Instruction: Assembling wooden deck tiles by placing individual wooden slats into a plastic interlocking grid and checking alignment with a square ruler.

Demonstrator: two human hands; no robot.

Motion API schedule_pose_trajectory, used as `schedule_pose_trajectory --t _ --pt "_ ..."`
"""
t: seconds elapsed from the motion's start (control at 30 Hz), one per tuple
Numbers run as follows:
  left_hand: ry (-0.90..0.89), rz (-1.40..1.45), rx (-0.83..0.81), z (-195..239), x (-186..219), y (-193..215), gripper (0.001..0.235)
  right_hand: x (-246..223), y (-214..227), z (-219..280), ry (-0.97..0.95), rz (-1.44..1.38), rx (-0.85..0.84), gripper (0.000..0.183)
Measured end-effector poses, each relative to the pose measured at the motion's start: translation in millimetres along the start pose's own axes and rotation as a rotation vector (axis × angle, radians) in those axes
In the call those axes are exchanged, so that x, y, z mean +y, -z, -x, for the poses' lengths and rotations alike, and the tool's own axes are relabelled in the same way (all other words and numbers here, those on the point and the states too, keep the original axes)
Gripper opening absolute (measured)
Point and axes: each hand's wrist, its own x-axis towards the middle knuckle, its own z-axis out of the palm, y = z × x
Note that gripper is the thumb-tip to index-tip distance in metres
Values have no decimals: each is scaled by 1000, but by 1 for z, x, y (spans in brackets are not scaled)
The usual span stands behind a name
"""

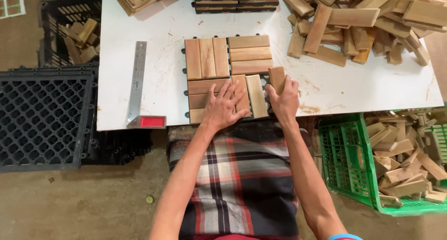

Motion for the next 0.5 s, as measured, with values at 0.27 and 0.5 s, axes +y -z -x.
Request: schedule_pose_trajectory --t 0.27,0.5 --pt "-2 18 -36 1 2 5 67 1 -30 33 168 -62 -45 76" --pt "36 7 -68 -8 3 3 75 7 -19 38 217 -42 -5 62"
